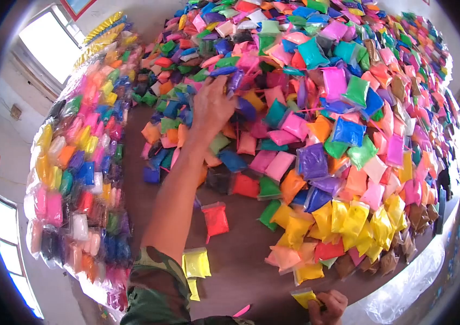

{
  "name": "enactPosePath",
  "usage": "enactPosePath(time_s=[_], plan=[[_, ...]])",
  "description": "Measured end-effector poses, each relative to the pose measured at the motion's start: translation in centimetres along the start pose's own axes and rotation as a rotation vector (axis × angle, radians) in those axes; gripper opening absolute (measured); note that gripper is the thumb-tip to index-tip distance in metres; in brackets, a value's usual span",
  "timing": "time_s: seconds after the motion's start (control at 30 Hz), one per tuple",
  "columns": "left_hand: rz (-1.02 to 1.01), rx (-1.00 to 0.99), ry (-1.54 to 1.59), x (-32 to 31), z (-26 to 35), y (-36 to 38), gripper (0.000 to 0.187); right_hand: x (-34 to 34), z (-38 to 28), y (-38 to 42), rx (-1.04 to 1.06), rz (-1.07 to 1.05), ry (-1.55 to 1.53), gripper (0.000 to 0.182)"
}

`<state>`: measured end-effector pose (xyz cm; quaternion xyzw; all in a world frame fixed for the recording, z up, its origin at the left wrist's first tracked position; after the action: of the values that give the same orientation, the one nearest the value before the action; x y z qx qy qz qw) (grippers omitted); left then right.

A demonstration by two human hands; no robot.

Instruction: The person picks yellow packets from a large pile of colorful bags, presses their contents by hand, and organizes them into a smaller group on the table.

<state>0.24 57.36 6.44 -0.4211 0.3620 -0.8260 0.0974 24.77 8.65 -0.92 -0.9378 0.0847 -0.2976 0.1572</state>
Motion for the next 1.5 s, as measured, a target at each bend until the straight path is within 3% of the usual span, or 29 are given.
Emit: enactPosePath(time_s=[0.13, 0.23, 0.33, 0.43, 0.63, 0.73, 0.83, 1.03, 1.23, 1.33, 1.5], plan=[[-0.015, 0.084, -0.030, 3.7, -2.0, 0.6, 0.025, -0.1, -0.1, -0.2, 0.025, 0.014, -0.013, 0.009], [0.010, 0.059, 0.031, 5.5, -2.9, 1.0, 0.031, 0.1, -0.4, -0.3, 0.016, -0.001, 0.004, 0.009], [-0.170, 0.360, 0.115, 7.4, -3.2, 1.2, 0.039, -0.1, 0.5, 0.8, -0.002, -0.015, 0.010, 0.010], [-0.207, 0.483, 0.335, 7.6, -5.6, 1.3, 0.043, -0.2, 1.2, 1.5, -0.007, -0.024, 0.028, 0.011], [-0.187, 0.530, 0.652, 7.4, -6.7, 2.2, 0.035, -0.1, 0.5, 0.5, 0.035, -0.023, 0.018, 0.012], [-0.285, 0.560, 0.469, 8.8, -5.6, 2.5, 0.028, -0.2, 0.9, 0.9, 0.010, -0.019, 0.008, 0.012], [-0.251, 0.563, 0.480, 9.1, -5.5, 2.9, 0.026, -0.4, 1.3, 1.7, -0.010, 0.005, 0.074, 0.014], [-0.254, 0.796, 0.749, 9.6, -5.0, 4.1, 0.028, -0.7, 1.4, 1.7, -0.026, 0.029, 0.052, 0.016], [-0.437, 0.899, 0.776, 9.7, -5.8, 5.3, 0.031, -0.6, 1.2, 1.5, -0.011, 0.031, 0.069, 0.015], [-0.505, 0.866, 0.549, 10.2, -7.0, 5.2, 0.034, -0.6, 1.4, 1.8, -0.027, 0.011, 0.079, 0.015], [-0.258, 0.617, 0.196, 12.0, -6.4, 4.4, 0.042, -0.8, 1.6, 1.8, -0.002, 0.047, 0.048, 0.014]])
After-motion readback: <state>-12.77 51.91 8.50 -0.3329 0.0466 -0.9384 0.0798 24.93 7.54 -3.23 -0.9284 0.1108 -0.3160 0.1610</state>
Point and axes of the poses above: each hand's wrist, its own y-axis away from the middle knuckle, its own x-axis out of the back of the hand, z = x × y, the point moved 4 cm from there along -y, towards the middle knuckle, and after that the axes turned 5 degrees about x, right-handed, at the moved point
